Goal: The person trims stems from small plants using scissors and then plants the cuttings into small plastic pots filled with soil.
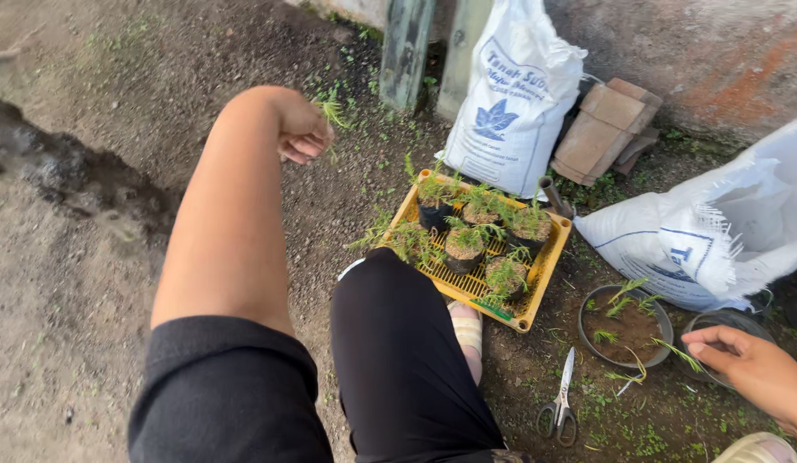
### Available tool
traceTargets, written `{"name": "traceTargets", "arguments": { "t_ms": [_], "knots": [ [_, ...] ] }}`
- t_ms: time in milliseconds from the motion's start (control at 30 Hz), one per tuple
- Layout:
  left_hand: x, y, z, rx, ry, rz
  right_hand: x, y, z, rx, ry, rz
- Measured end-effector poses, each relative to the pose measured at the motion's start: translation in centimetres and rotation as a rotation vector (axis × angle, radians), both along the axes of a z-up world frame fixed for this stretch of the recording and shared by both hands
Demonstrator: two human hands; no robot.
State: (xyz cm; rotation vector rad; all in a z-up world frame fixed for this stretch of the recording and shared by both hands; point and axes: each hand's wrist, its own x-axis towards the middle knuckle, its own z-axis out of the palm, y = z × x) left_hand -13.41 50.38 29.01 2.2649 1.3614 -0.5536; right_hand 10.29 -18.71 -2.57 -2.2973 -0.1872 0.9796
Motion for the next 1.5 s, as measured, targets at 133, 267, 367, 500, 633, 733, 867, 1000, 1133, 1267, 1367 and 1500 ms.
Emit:
{"name": "traceTargets", "arguments": {
  "t_ms": [133, 267, 367, 500, 633, 733, 867, 1000, 1133, 1267, 1367, 1500],
  "knots": [
    [0.1, 5.9, -3.3, 0.679, -0.290, 0.176, -1.1, 0.4, 2.3, -0.039, -0.122, 0.083],
    [2.1, 6.4, -5.9, 1.184, -1.084, 0.202, -1.1, 0.3, 2.2, 0.025, -0.083, 0.099],
    [7.8, -0.8, -8.5, 0.766, -1.366, -0.061, -1.1, 0.5, 1.3, 0.153, -0.113, 0.146],
    [9.8, -19.8, -14.9, -0.241, -1.037, 0.028, -2.1, 2.3, 2.6, 0.173, -0.172, 0.138],
    [10.1, -35.7, -19.2, -0.978, -1.071, -0.001, -4.2, 4.4, 6.4, 0.212, -0.256, 0.156],
    [10.4, -40.8, -21.6, -1.074, -1.028, 0.020, -5.3, 4.8, 8.2, 0.365, -0.196, 0.094],
    [10.7, -44.5, -24.4, -1.111, -1.079, -0.008, -5.5, 4.4, 8.7, 0.690, -0.002, -0.054],
    [11.0, -46.0, -26.0, -1.125, -1.152, -0.044, -5.2, 3.5, 8.5, 0.684, -0.004, -0.046],
    [11.2, -46.8, -26.6, -1.146, -1.148, -0.043, -5.4, 2.7, 8.7, 0.649, -0.018, -0.042],
    [10.8, -47.3, -26.7, -1.289, -1.162, -0.048, -5.8, 2.6, 9.1, 0.600, -0.022, -0.094],
    [10.5, -47.6, -26.8, -1.361, -1.203, -0.058, -5.8, 2.3, 8.9, 0.669, 0.080, -0.149],
    [10.4, -47.6, -26.7, -1.321, -1.186, 0.053, -5.8, 2.3, 8.3, 0.703, 0.164, -0.158]
  ]
}}
